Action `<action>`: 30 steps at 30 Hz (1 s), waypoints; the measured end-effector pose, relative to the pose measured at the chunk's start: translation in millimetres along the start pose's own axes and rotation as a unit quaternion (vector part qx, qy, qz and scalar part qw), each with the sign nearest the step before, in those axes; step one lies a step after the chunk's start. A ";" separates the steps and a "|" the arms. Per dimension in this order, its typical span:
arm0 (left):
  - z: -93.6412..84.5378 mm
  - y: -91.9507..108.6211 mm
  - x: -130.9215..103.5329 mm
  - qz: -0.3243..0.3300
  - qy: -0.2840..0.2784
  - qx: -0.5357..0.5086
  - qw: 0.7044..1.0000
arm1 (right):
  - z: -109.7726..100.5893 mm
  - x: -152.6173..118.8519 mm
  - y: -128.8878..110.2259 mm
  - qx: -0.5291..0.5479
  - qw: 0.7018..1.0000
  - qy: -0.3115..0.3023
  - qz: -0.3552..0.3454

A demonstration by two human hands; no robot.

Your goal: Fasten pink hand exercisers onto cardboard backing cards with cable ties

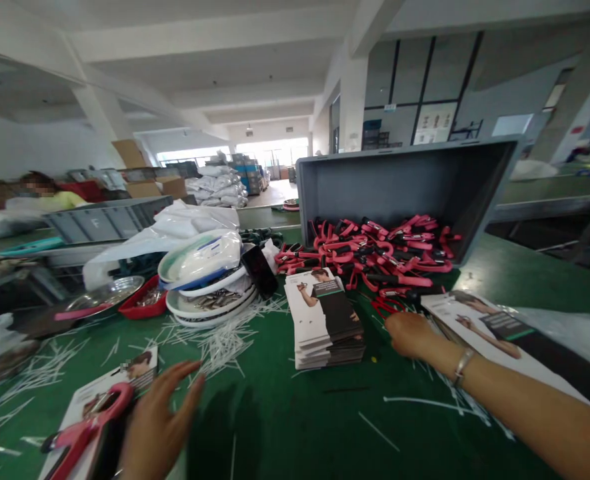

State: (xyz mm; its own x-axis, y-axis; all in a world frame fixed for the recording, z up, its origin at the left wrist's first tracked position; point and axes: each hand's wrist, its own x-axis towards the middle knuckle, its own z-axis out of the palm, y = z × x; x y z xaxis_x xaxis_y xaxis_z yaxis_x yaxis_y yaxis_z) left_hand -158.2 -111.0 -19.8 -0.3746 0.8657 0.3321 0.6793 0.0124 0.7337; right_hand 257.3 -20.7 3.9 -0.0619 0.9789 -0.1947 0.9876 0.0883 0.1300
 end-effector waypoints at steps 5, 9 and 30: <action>123.3 74.3 33.1 -0.057 -0.225 -0.134 0.963 | 0.0 12.6 19.0 0.067 0.998 0.013 0.013; 165.3 89.5 55.6 -0.100 -0.216 -0.141 0.961 | -1.6 12.6 46.4 0.151 0.988 0.040 0.015; 121.7 146.7 30.4 -0.246 -0.322 -0.525 0.749 | -48.7 -15.0 18.0 0.663 0.741 0.061 -0.089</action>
State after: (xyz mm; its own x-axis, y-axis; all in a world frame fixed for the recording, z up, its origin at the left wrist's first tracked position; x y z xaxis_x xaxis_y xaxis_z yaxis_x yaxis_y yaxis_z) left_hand 6.9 -22.0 25.8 0.1939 0.9515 -0.2388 -0.4375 0.3017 0.8471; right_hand 269.0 -24.9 56.6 -0.1414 0.9899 0.0060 0.2305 0.0388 -0.9723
